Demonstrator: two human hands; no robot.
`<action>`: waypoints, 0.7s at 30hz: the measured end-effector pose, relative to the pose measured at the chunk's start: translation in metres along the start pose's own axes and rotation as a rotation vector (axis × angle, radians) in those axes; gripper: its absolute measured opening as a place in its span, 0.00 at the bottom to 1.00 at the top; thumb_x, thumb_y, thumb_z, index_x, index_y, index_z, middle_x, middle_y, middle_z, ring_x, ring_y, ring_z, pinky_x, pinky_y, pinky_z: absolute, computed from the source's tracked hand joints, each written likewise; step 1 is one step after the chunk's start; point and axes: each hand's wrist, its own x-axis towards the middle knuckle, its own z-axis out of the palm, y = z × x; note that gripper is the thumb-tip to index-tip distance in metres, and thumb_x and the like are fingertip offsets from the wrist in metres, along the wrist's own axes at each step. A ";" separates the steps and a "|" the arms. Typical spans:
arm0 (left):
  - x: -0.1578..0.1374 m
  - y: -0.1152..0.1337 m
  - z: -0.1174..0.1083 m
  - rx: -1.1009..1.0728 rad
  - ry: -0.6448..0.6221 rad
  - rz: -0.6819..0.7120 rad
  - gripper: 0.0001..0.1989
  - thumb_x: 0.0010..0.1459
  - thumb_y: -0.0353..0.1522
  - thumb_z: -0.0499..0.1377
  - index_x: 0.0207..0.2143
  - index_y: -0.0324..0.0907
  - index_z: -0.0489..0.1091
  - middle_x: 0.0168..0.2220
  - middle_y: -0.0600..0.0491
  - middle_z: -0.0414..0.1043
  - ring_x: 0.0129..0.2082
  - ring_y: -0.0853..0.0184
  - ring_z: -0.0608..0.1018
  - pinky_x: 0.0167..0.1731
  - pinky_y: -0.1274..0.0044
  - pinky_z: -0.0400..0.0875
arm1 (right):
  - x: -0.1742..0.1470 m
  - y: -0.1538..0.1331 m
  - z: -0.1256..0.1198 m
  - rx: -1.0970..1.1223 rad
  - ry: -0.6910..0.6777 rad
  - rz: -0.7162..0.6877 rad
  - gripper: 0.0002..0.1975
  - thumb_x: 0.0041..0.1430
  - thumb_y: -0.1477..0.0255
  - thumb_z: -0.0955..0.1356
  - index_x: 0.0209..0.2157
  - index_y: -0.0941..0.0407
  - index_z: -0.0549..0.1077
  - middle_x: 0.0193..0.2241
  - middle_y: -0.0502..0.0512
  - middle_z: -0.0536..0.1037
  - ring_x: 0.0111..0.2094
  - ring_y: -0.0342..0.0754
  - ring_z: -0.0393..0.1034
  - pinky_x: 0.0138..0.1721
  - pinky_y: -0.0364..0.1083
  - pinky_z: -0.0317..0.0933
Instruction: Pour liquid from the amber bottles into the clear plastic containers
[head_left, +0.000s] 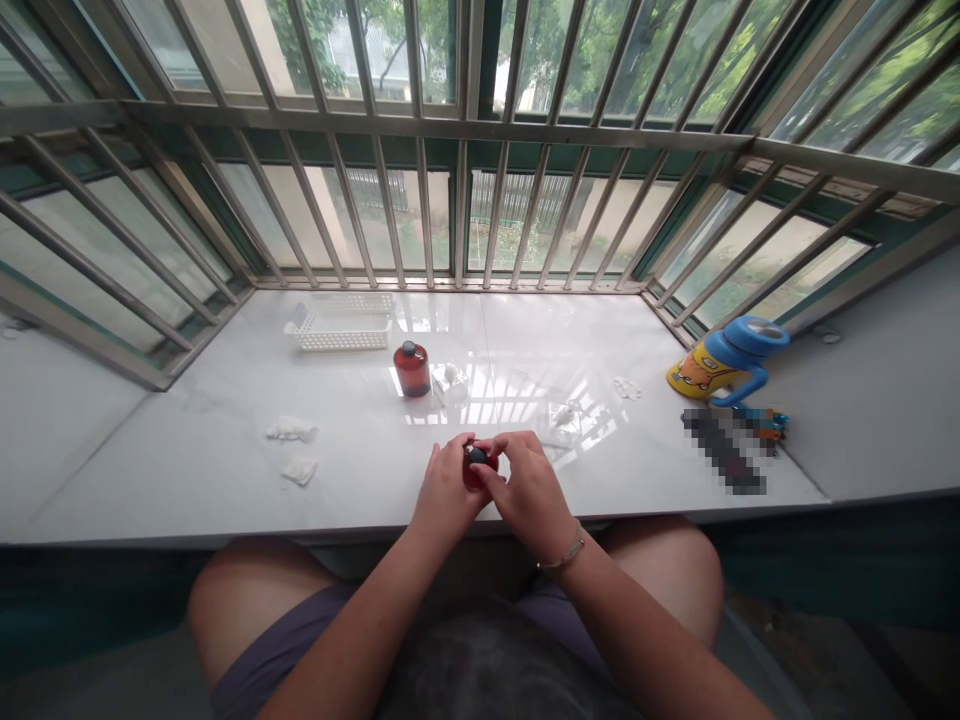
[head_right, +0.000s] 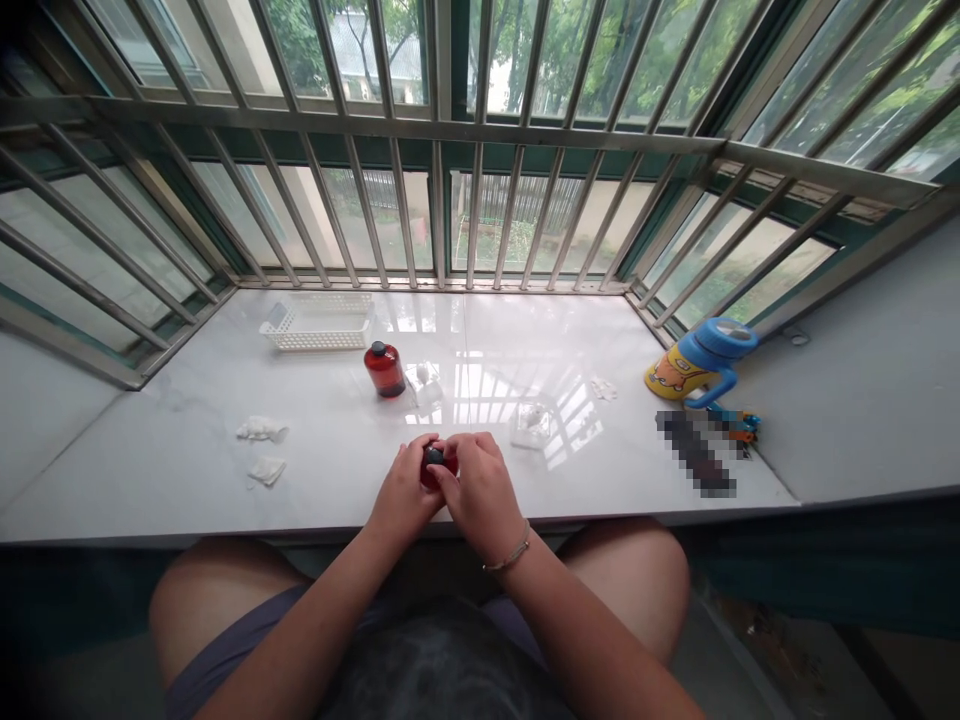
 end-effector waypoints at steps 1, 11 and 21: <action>0.000 0.000 0.001 0.005 0.013 0.000 0.27 0.59 0.33 0.68 0.60 0.48 0.68 0.58 0.44 0.80 0.58 0.48 0.82 0.71 0.45 0.61 | 0.000 -0.001 0.000 -0.022 0.001 0.003 0.09 0.67 0.76 0.72 0.44 0.50 0.71 0.40 0.56 0.81 0.46 0.59 0.74 0.47 0.59 0.74; -0.022 0.007 0.007 0.029 -0.132 0.098 0.55 0.56 0.41 0.74 0.77 0.46 0.46 0.75 0.35 0.59 0.75 0.40 0.65 0.74 0.39 0.51 | -0.011 0.015 -0.024 -0.083 0.092 -0.016 0.08 0.70 0.73 0.72 0.47 0.50 0.71 0.40 0.55 0.79 0.45 0.57 0.72 0.48 0.55 0.71; -0.055 0.001 -0.047 -0.055 -0.214 0.057 0.13 0.72 0.41 0.61 0.53 0.48 0.76 0.52 0.48 0.83 0.53 0.57 0.85 0.56 0.64 0.80 | -0.018 0.088 -0.110 -0.406 0.194 0.147 0.09 0.71 0.61 0.70 0.42 0.50 0.67 0.39 0.55 0.76 0.42 0.57 0.70 0.45 0.54 0.65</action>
